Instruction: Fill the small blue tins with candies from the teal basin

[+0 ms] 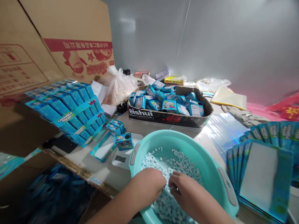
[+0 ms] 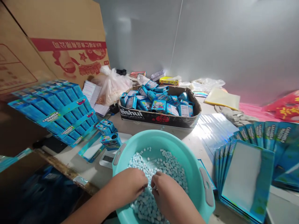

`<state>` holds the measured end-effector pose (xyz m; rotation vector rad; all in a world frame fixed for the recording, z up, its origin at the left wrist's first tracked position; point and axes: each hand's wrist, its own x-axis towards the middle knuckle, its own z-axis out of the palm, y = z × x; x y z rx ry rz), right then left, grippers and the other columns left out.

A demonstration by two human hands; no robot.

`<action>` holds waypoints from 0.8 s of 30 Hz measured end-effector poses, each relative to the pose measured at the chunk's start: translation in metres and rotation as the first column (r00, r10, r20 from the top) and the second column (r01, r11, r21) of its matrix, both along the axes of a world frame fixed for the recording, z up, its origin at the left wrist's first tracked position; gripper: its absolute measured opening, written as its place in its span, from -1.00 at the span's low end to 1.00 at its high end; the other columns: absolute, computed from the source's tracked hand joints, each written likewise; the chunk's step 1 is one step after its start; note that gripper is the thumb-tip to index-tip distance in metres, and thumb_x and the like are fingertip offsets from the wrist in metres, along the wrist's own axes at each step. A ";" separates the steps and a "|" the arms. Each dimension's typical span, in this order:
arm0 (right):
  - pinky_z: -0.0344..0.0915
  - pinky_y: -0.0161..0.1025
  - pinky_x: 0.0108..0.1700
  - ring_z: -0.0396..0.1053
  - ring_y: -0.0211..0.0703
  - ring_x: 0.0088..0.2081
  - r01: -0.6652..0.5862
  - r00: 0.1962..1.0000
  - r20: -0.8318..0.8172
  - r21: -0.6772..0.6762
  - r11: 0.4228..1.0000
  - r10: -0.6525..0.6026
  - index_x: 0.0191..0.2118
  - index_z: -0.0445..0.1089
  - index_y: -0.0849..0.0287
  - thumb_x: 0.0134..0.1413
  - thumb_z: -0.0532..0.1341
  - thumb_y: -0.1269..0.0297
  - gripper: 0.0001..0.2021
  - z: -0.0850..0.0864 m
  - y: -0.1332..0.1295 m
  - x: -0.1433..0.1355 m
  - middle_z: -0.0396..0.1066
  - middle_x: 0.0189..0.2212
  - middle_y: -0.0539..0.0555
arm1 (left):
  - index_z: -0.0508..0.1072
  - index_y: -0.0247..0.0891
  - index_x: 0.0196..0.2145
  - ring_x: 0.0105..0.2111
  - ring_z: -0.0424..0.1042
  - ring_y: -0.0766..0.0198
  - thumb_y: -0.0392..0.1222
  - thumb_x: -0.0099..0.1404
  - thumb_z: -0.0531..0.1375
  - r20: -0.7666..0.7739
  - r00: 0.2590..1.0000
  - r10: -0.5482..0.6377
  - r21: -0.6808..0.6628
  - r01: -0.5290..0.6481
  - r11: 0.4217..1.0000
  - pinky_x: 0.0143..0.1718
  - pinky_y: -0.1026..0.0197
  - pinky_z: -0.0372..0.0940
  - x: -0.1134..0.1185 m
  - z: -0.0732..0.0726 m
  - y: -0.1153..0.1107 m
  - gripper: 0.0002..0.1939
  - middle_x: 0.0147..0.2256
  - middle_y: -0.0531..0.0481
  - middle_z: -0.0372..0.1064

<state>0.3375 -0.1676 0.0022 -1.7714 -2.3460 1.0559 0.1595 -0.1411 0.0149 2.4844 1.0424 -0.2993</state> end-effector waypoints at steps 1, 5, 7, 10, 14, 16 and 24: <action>0.20 -0.22 -0.19 0.41 -0.09 -0.23 -0.014 1.000 -0.011 -0.016 1.000 0.014 -0.35 0.43 0.16 0.08 0.14 0.49 -0.86 -0.001 0.000 0.000 0.49 -0.22 0.13 | 0.59 -0.26 -0.31 -0.27 0.54 0.05 -0.24 0.35 0.13 0.038 0.999 -0.002 0.021 0.002 1.000 -0.26 0.12 0.38 -0.001 -0.002 -0.001 -0.78 -0.30 -0.16 0.56; 0.20 -0.24 -0.19 0.40 -0.12 -0.25 -0.029 1.000 -0.011 -0.064 0.998 0.028 -0.36 0.43 0.16 0.04 0.17 0.48 -0.88 -0.003 -0.001 0.000 0.49 -0.24 0.11 | 0.53 -0.23 -0.27 -0.23 0.51 0.14 -0.24 0.39 0.15 0.317 0.947 0.047 0.151 -0.099 0.984 -0.20 0.16 0.39 -0.016 -0.001 -0.001 -0.85 -0.29 -0.08 0.51; 0.19 -0.25 -0.20 0.39 -0.13 -0.25 -0.007 1.000 0.008 -0.084 0.996 0.008 -0.38 0.42 0.16 0.02 0.17 0.49 -0.88 -0.001 -0.002 0.000 0.49 -0.26 0.10 | 0.52 -0.20 -0.22 -0.19 0.50 0.20 -0.25 0.42 0.15 0.496 0.863 0.096 0.201 -0.222 0.954 -0.13 0.20 0.38 -0.038 0.010 0.004 -0.87 -0.25 -0.04 0.52; 0.18 -0.27 -0.21 0.38 -0.15 -0.25 0.009 1.000 0.012 -0.108 0.994 -0.008 -0.39 0.42 0.17 0.00 0.15 0.51 -0.86 0.002 -0.003 0.001 0.49 -0.27 0.09 | 0.53 -0.18 -0.16 -0.15 0.51 0.27 -0.26 0.43 0.16 0.681 0.725 0.106 0.313 -0.419 0.852 -0.05 0.26 0.37 -0.085 0.030 0.022 -0.87 -0.19 -0.01 0.55; 0.17 -0.28 -0.22 0.36 -0.17 -0.27 0.028 1.000 -0.011 -0.107 0.994 -0.029 -0.39 0.40 0.17 -0.01 0.15 0.51 -0.87 0.001 -0.005 0.002 0.48 -0.29 0.07 | 0.56 -0.17 -0.20 -0.18 0.53 0.27 -0.21 0.38 0.22 0.706 0.699 0.111 0.458 -0.571 0.681 -0.06 0.26 0.37 -0.141 0.039 0.056 -0.90 -0.20 0.02 0.56; 0.16 -0.27 -0.23 0.36 -0.17 -0.27 0.058 0.998 -0.019 -0.096 0.994 -0.060 -0.39 0.40 0.17 -0.02 0.15 0.50 -0.88 -0.003 -0.005 0.003 0.47 -0.30 0.07 | 0.56 -0.17 -0.22 -0.18 0.53 0.27 -0.19 0.39 0.22 0.699 0.698 0.156 0.450 -0.599 0.663 -0.07 0.26 0.36 -0.152 0.034 0.071 -0.90 -0.21 0.02 0.56; 0.16 -0.26 -0.23 0.36 -0.16 -0.26 0.114 0.991 -0.066 -0.055 0.992 -0.118 -0.38 0.40 0.16 0.00 0.14 0.47 -0.88 0.000 -0.001 0.004 0.47 -0.29 0.06 | 0.56 -0.16 -0.23 -0.13 0.50 0.22 -0.11 0.42 0.16 0.635 0.733 0.242 0.334 -0.544 0.770 -0.01 0.19 0.32 -0.140 0.017 0.090 -0.82 -0.18 0.00 0.55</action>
